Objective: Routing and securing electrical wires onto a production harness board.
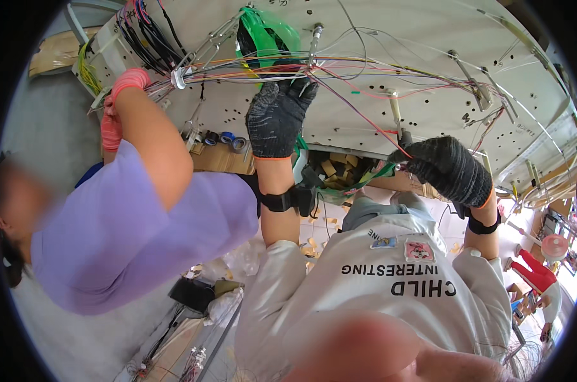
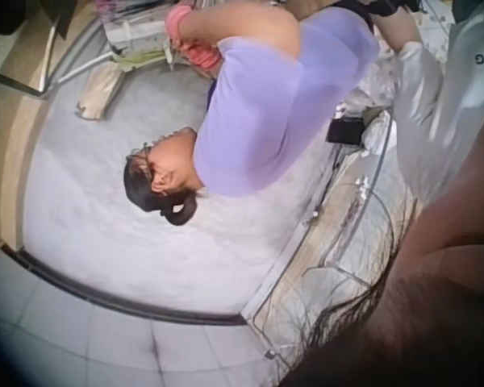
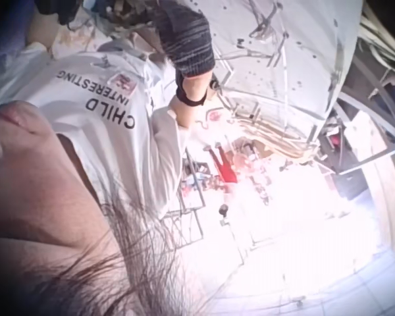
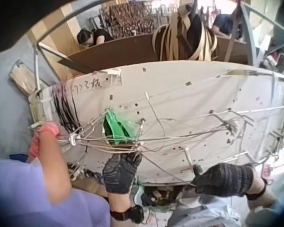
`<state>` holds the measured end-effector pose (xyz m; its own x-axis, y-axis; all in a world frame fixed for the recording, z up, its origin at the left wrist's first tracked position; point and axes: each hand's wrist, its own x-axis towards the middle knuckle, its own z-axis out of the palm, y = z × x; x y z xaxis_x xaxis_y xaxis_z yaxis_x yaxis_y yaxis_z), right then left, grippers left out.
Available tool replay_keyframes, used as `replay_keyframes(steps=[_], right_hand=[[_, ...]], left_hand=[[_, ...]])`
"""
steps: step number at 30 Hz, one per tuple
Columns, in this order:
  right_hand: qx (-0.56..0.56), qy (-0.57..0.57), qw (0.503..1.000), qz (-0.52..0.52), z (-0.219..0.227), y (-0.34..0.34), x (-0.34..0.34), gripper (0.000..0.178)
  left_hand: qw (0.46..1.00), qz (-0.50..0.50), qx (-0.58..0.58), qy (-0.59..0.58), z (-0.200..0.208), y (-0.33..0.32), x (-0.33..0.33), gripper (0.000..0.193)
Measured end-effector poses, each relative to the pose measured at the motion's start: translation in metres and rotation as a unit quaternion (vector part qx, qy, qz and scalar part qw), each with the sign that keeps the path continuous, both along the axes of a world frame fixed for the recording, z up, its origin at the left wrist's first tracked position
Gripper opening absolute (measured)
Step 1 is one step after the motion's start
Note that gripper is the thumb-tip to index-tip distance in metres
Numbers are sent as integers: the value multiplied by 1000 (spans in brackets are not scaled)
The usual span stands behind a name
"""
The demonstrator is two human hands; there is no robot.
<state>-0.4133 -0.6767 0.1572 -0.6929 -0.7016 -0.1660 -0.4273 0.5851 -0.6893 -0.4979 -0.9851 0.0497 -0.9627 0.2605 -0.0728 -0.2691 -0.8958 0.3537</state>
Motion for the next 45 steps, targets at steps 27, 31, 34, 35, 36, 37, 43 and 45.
replay_keyframes(steps=[27,31,34,35,36,37,43,45], right_hand=[[8,323,921,-219,-20,-100,-61,52],[31,441,881,-168,-44,-102,-80,27],[-58,367,910,-185,-36,-100,-87,23],[-69,365,909,-188,-35,-100,-89,20],[-69,364,910,-187,-33,-100,-91,20],[-82,348,915,-184,-29,-100,-92,20],[-109,320,925,-170,-22,-100,-94,20],[-99,302,933,-170,-18,-99,-96,20]], left_hand=[[903,199,-357,134,10,35,14,36],[955,134,-259,50,-16,26,5,35],[849,160,-483,145,-9,33,12,29],[865,150,-463,118,-7,33,10,20],[866,151,-463,116,-4,33,10,20],[842,171,-493,136,-1,34,10,19],[859,187,-452,152,-4,45,7,21],[877,186,-427,120,-6,45,6,22]])
